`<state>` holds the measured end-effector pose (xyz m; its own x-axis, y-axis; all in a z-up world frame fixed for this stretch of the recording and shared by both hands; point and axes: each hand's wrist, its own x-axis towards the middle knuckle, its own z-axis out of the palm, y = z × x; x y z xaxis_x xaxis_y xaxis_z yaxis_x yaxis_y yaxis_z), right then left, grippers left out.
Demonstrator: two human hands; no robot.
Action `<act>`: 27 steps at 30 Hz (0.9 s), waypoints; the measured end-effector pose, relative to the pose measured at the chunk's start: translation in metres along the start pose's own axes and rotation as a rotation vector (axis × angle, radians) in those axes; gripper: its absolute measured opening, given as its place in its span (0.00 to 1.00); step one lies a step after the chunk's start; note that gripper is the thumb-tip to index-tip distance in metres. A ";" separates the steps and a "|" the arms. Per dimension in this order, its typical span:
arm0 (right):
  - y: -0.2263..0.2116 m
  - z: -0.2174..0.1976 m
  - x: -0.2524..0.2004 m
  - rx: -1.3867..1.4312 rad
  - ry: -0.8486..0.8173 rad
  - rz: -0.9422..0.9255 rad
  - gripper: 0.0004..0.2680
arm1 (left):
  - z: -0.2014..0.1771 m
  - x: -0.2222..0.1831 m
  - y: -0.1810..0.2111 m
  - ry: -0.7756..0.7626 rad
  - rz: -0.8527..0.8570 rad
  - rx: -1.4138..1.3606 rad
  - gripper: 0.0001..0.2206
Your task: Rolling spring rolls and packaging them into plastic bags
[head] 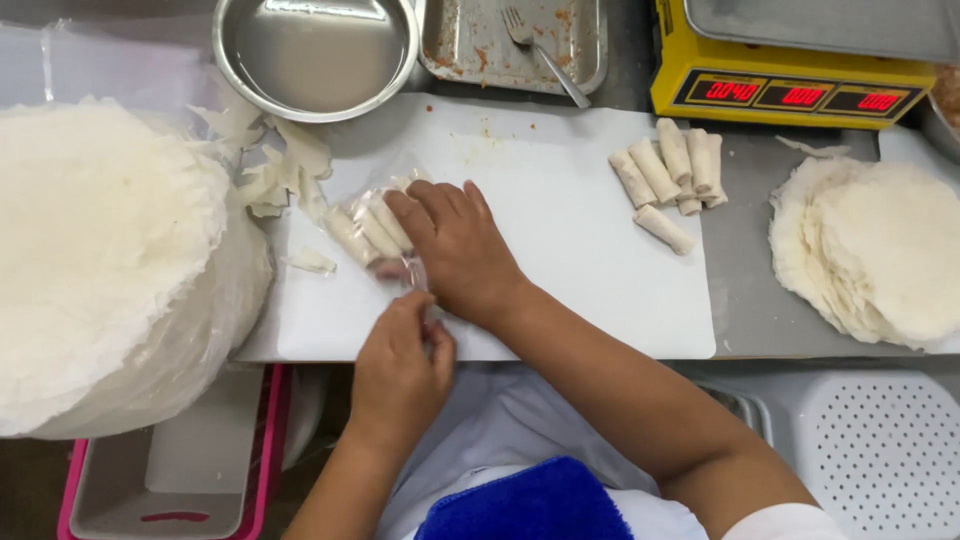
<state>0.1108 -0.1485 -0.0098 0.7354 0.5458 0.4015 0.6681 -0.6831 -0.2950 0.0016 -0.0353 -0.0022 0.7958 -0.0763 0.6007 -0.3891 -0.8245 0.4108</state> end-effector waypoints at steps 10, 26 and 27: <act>0.009 -0.013 -0.010 0.156 -0.052 0.197 0.22 | 0.001 -0.009 -0.010 -0.067 -0.023 0.007 0.20; -0.007 -0.035 -0.031 0.035 -0.038 0.064 0.16 | 0.080 0.066 -0.090 0.153 0.100 0.451 0.13; -0.008 -0.031 -0.032 -0.006 -0.006 0.004 0.16 | 0.083 0.069 -0.095 0.177 0.096 0.488 0.11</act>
<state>0.0781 -0.1757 0.0062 0.7390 0.5460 0.3947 0.6643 -0.6881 -0.2920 0.1317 -0.0091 -0.0565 0.6599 -0.1032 0.7442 -0.1612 -0.9869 0.0062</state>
